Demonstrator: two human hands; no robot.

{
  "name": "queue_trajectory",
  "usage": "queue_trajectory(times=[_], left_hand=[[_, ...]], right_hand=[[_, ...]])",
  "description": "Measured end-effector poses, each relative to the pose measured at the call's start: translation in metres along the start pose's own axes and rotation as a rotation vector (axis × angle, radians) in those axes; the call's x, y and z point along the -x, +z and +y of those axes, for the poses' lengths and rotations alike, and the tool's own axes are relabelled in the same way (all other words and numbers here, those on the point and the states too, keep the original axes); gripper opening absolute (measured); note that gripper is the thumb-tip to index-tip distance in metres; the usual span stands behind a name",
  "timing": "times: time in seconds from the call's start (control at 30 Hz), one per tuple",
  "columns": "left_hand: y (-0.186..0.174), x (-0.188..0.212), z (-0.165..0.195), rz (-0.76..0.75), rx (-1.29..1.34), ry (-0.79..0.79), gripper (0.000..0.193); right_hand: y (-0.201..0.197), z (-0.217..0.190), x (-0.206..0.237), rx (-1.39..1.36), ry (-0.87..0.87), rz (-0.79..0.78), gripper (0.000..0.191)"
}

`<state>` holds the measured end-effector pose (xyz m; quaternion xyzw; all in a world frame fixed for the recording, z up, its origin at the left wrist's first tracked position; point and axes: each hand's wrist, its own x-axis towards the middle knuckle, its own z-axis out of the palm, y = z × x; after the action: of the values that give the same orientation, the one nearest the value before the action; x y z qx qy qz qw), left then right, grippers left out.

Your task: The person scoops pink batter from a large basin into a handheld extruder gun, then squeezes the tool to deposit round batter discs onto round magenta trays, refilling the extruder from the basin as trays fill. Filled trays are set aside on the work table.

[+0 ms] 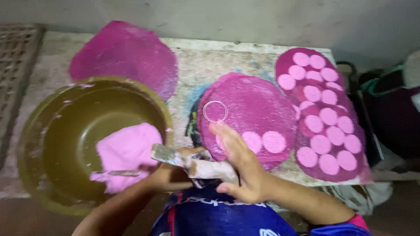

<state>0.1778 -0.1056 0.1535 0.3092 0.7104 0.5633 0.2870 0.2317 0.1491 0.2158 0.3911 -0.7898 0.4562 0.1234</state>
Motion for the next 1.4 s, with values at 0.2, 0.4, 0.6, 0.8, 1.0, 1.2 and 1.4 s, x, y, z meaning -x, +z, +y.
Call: queue_trajectory(times=[0.2, 0.4, 0.6, 0.8, 1.0, 1.2, 1.4], left_hand=[[0.034, -0.064, -0.013, 0.1, -0.112, -0.103, 0.069], [0.027, -0.138, -0.073, 0.39, 0.009, -0.269, 0.07], [0.058, -0.166, -0.105, 0.896, 0.447, -0.354, 0.054], [0.103, -0.161, -0.109, 1.085, 0.969, -0.127, 0.029], [0.16, -0.142, -0.141, 1.124, 0.909, -0.261, 0.043], [0.159, -0.119, -0.16, 1.104, 0.411, -0.113, 0.074], [0.108, -0.117, -0.129, 0.758, -0.544, 0.039, 0.113]], right_hand=[[-0.069, 0.05, 0.079, -1.1, 0.73, -0.653, 0.115], [-0.077, 0.052, 0.189, -0.726, 0.744, -0.087, 0.11], [-0.101, 0.049, 0.263, -0.747, 0.833, 0.19, 0.115], [-0.11, 0.056, 0.278, -0.801, 0.766, 0.271, 0.105], [-0.098, 0.07, 0.249, -0.843, 0.69, 0.253, 0.099], [-0.082, 0.084, 0.225, -0.853, 0.696, 0.379, 0.096], [-0.065, 0.088, 0.212, -0.835, 0.721, 0.46, 0.1]])
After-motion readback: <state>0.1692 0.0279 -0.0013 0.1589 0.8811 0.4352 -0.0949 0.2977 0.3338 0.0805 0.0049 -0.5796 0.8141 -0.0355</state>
